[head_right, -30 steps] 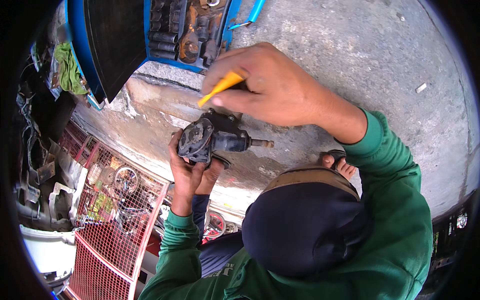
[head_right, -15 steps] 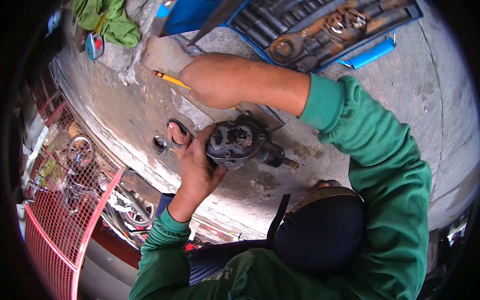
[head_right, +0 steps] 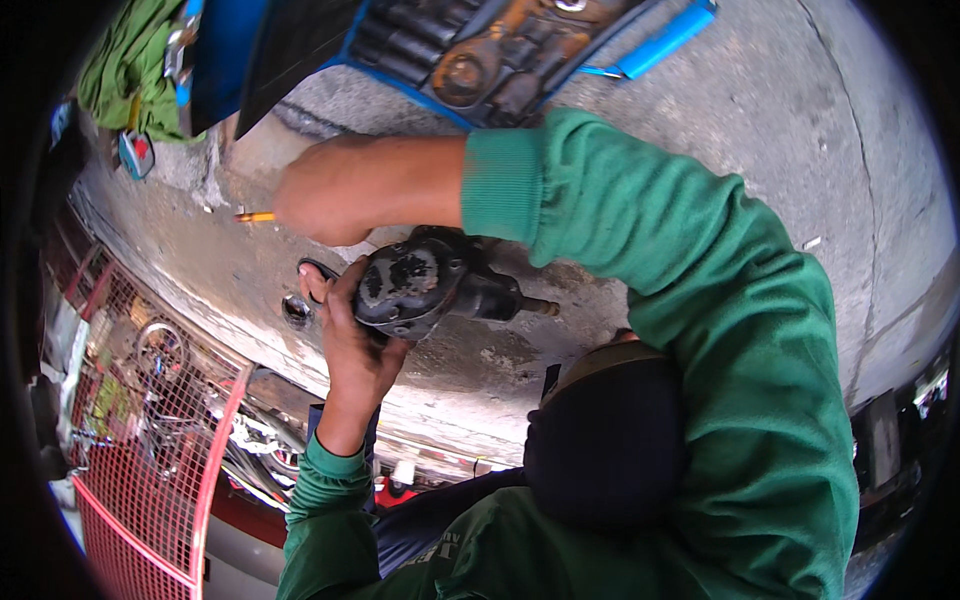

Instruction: The person sits on the floor and handles a metal part, wiping it with a cloth, then uses a tape measure and pencil to mark measurements on the part. The person repeatedly repositions the part and measures different sections.

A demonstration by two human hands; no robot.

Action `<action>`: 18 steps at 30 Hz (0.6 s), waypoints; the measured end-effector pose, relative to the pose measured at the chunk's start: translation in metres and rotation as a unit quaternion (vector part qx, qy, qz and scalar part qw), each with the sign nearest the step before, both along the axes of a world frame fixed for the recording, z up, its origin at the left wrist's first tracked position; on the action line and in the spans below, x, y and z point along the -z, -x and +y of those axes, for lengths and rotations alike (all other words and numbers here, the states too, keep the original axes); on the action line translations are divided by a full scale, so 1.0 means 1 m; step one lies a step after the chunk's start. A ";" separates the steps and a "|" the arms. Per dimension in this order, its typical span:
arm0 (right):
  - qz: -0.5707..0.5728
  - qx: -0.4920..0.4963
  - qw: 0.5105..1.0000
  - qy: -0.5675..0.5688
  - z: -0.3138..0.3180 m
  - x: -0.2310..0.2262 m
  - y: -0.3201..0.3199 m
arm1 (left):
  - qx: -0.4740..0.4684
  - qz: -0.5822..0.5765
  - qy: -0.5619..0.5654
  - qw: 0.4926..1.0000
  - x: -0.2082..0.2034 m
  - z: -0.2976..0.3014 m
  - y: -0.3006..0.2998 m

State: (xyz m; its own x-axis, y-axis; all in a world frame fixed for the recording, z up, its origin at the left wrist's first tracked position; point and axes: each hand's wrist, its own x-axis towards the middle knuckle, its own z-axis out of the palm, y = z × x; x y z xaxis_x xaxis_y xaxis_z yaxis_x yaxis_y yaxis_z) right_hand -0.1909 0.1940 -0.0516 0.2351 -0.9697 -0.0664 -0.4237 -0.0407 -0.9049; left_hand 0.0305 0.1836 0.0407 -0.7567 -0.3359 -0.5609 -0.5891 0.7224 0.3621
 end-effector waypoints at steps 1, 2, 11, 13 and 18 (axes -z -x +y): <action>0.000 0.021 1.000 0.010 0.003 -0.003 0.004 | -0.008 -0.001 -0.001 1.000 0.001 0.001 -0.003; -0.027 0.055 0.998 0.031 0.012 -0.006 0.009 | -0.016 0.002 -0.004 1.000 0.002 0.002 -0.006; -0.111 0.153 0.982 0.013 0.042 0.010 0.026 | -0.057 0.004 -0.025 0.998 -0.001 0.008 -0.001; -0.109 0.115 0.987 -0.008 0.031 0.014 0.016 | -0.080 -0.001 -0.044 0.996 -0.001 0.009 0.000; -0.026 -0.005 1.000 -0.004 0.009 0.016 -0.004 | -0.082 -0.004 -0.034 0.996 0.001 0.010 -0.002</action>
